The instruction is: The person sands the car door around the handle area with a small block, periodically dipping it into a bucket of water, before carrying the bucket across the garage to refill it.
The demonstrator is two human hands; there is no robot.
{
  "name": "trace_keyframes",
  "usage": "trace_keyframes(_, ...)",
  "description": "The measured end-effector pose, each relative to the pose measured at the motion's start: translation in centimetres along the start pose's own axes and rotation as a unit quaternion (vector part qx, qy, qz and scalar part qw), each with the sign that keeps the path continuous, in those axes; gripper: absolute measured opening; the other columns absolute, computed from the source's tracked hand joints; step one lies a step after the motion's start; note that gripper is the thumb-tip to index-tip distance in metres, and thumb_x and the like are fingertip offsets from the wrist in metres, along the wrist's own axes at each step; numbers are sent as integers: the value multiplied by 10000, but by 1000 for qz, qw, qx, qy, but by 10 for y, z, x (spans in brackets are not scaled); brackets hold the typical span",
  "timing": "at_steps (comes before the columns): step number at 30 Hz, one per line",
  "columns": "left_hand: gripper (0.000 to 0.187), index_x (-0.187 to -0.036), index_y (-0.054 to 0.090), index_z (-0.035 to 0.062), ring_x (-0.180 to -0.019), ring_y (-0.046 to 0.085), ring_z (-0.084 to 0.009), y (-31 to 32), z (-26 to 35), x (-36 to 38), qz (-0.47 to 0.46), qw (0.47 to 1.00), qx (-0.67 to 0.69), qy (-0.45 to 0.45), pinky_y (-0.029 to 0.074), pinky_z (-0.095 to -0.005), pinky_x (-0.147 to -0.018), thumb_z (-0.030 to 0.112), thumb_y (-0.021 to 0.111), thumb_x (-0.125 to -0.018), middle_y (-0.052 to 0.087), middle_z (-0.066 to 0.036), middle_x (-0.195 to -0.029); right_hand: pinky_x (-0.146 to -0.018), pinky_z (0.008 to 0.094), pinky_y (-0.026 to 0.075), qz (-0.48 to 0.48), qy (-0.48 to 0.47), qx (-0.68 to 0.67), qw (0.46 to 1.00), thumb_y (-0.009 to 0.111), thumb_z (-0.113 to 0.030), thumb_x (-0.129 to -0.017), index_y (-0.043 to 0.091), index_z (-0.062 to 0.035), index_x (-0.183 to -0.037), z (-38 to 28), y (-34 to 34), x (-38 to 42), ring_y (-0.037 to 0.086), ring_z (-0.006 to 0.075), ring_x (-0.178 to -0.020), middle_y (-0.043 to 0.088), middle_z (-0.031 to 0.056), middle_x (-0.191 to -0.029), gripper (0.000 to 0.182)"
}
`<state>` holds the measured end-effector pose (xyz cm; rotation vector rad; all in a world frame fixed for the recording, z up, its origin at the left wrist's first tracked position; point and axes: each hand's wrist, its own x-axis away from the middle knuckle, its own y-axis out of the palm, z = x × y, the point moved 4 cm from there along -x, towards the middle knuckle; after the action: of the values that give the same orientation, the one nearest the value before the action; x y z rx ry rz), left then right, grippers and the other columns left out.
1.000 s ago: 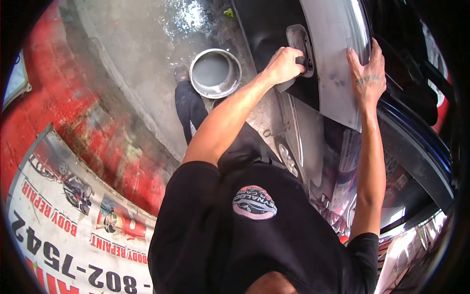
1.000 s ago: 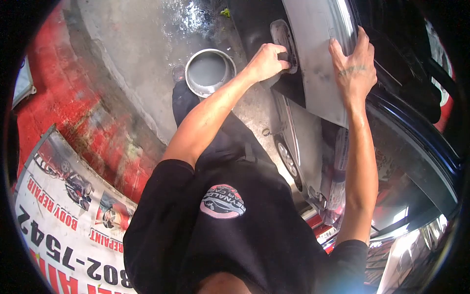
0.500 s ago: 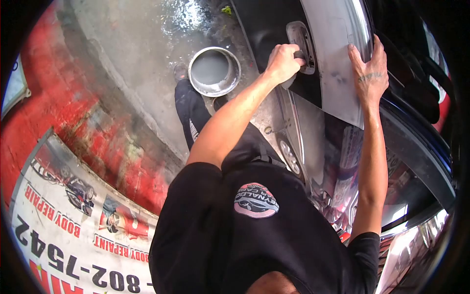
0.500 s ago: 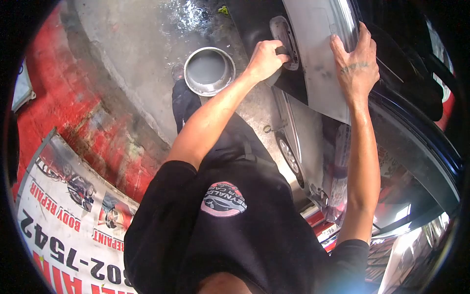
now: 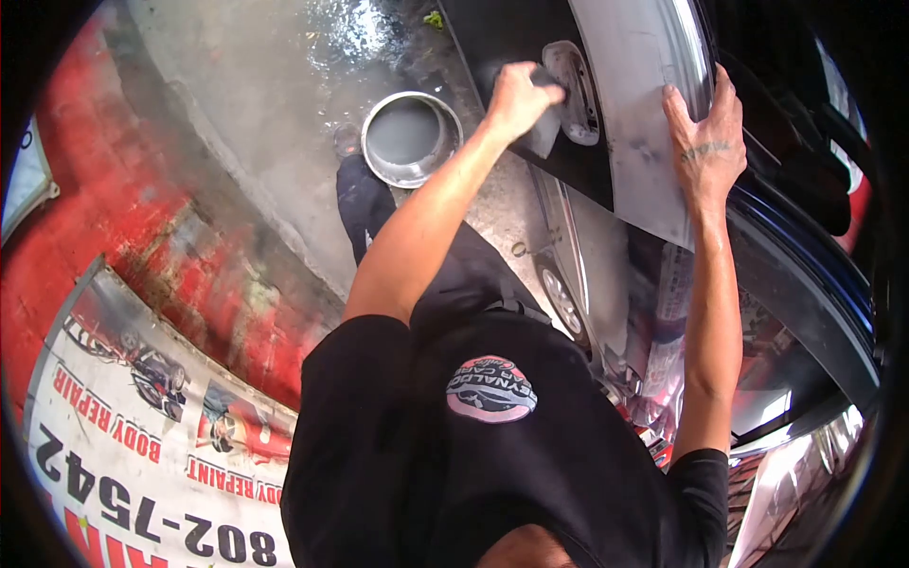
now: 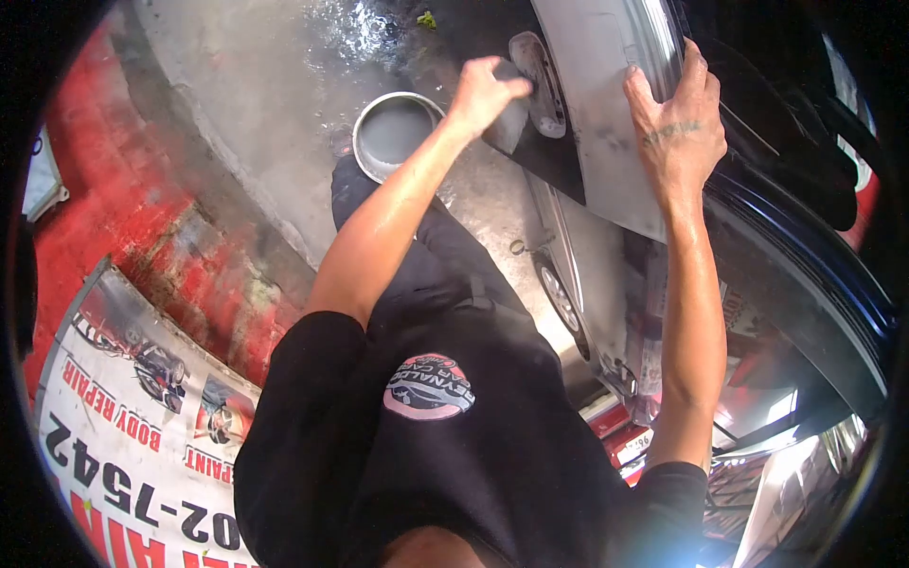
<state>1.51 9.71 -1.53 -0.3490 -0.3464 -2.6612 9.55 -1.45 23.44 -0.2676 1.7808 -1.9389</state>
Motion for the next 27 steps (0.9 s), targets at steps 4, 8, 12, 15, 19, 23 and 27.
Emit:
trace_keyframes(4, 251, -895, 732, -71, -748, 698, -192, 35, -23, 36, -43, 991, 120, -42, 540, -354, -710, 91, 800, -717, 750, -164, -828, -917, 505, 562, 3, 0, 2, 1000, 637, -547, -876, 489, -105, -1469, 2, 0, -1, 697, 377, -1081, 618, 218, -1295, 755)
trace_keyframes(8, 198, -959, 726, -68, -793, 694, -190, 48, -32, 47, -76, 936, 258, -228, 546, -324, -731, -6, 741, -772, 740, -118, -876, -922, 508, 564, -4, 7, -7, 1000, 628, -566, -869, 492, -108, -1469, 1, 0, -4, 695, 375, -1091, 617, 218, -1299, 766)
trace_keyframes(12, 96, -862, 713, -40, -704, 682, -195, 53, -37, 50, 73, 948, 230, -208, 543, -333, -678, -42, 730, -768, 725, -101, -833, -920, 507, 568, -1, 3, -13, 1000, 621, -576, -874, 497, -96, -1466, 4, 3, -1, 696, 372, -1094, 618, 214, -1299, 772)
trace_keyframes(15, 55, -823, 702, -32, -716, 682, -201, 65, -42, 55, 103, 940, 260, -195, 554, -342, -669, -6, 732, -786, 708, -102, -796, -917, 506, 569, -7, 3, 0, 1000, 624, -574, -874, 502, -95, -1465, 11, 2, -5, 696, 370, -1094, 617, 214, -1303, 771)
trace_keyframes(19, 69, -804, 700, -39, -715, 700, -249, 66, -15, 70, 59, 825, 402, -392, 583, -400, -637, 27, 720, -798, 702, -141, -776, -930, 506, 563, -2, 11, 1, 1000, 629, -569, -871, 506, -109, -1465, 11, 3, -6, 694, 370, -1096, 618, 209, -1306, 761)
trace_keyframes(23, 52, -784, 686, -45, -698, 689, -222, 60, -36, 54, 108, 908, 326, -239, 555, -356, -652, 1, 711, -781, 702, -119, -771, -934, 509, 557, -5, 10, -1, 1000, 639, -564, -865, 507, -115, -1464, 12, 3, -4, 692, 368, -1099, 622, 200, -1304, 760)
trace_keyframes(27, 106, -683, 642, 0, -615, 581, -127, 65, -45, 65, 139, 920, 280, -235, 460, -340, -588, 21, 728, -742, 648, -15, -690, -933, 509, 554, -5, 9, -9, 1000, 641, -560, -867, 501, -111, -1467, 9, 1, -6, 688, 367, -1110, 616, 198, -1315, 762)
